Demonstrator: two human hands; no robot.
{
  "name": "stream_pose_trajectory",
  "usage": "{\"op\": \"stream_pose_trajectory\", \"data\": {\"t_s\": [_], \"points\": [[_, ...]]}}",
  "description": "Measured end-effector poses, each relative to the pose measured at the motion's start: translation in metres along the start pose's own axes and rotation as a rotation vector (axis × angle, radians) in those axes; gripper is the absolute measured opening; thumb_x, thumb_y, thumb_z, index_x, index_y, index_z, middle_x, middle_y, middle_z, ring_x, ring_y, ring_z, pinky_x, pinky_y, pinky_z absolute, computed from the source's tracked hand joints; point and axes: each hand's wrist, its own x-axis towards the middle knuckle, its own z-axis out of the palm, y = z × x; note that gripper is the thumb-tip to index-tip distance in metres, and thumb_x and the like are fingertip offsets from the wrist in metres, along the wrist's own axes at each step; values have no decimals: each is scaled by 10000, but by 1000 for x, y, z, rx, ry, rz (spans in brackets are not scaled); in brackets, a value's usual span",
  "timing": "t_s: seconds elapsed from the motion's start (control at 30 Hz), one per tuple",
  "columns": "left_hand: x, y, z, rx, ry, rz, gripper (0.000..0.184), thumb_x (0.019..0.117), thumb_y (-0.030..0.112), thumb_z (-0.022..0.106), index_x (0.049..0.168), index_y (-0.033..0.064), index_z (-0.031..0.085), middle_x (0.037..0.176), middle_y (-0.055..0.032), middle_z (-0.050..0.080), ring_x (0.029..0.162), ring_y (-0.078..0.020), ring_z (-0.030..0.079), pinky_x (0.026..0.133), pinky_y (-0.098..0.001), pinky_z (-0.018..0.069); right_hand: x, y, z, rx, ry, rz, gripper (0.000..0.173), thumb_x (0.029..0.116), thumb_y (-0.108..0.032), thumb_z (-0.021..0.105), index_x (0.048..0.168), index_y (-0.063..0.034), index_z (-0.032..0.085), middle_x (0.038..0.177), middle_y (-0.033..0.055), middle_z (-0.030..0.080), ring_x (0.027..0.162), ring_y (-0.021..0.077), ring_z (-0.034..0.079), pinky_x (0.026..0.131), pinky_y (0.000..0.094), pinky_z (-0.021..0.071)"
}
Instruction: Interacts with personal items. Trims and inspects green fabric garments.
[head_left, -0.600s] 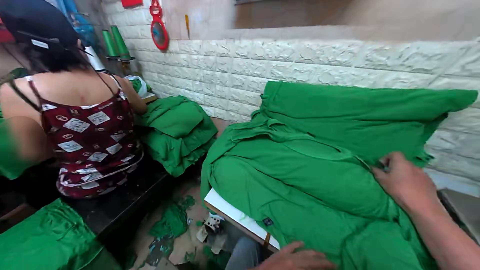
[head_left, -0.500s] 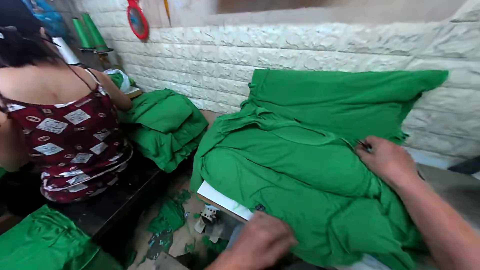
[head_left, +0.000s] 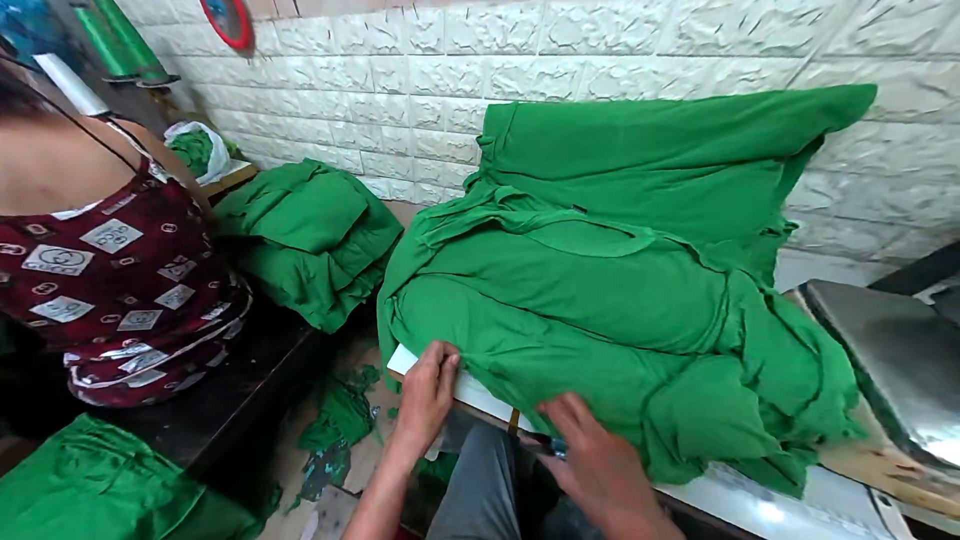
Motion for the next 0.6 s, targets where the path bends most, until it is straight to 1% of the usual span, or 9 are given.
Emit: {"op": "stream_pose_trajectory", "data": {"t_s": [0.03,0.1,0.17,0.23,0.33,0.4,0.47,0.53,0.6], "points": [[1,1,-3,-11,-2,-18,204,1047,123,509,1080,-18,652,911,-104,656,762,-131,625,724,-277,535,-6,-1,11,-38,41,-3,338,732,-144,865,1016,-29,723,991,171,678,627,315,689,474,491,564],[4,4,-7,-28,5,-53,212,1044,141,526,1083,0,679,903,-81,667,717,-103,608,688,-256,524,-7,2,10,26,108,-1,158,818,-126,756,954,-44,754,931,122,701,667,252,696,530,433,582],[4,8,-11,-123,-38,-97,207,1056,139,506,1097,1,654,825,-47,653,619,-77,608,601,-239,542,-4,6,-2,121,144,30,184,918,-196,655,950,-61,775,885,69,716,699,169,687,595,347,585],[5,9,-11,-225,-106,-74,187,1050,139,517,1121,-5,612,869,-51,658,681,-82,635,645,-246,557,1,10,-12,225,162,73,234,962,-227,602,966,-64,770,842,32,699,682,67,626,613,225,537],[8,13,-2,-42,-87,85,440,892,277,773,1174,-23,620,1075,-148,648,872,-196,637,764,-351,546,10,13,-17,331,220,77,258,1011,-254,542,927,-58,687,754,-5,612,638,-12,535,584,139,457],[14,23,9,205,88,138,433,775,231,823,1100,-11,668,948,-149,708,823,-307,693,708,-499,538,18,10,-18,335,267,35,292,1024,-336,552,889,-94,645,717,-47,560,613,-41,499,551,117,420],[26,33,12,355,227,82,307,770,20,729,1070,-19,676,880,-155,710,737,-337,702,626,-518,541,25,5,-23,265,304,-27,272,981,-364,624,912,-103,658,765,-33,607,644,-17,544,570,134,462],[39,37,5,426,276,-21,303,812,-61,688,1113,-23,677,960,-195,708,790,-379,709,652,-541,558,31,3,-32,85,361,-116,157,900,-171,650,988,-46,684,879,73,652,682,122,606,564,250,518],[44,30,-7,441,287,-41,329,815,-61,700,1139,-14,673,1049,-222,691,905,-418,695,725,-571,550,32,9,-40,-102,459,-164,209,802,-22,627,1000,-1,689,975,178,660,727,264,664,536,371,542]]}}
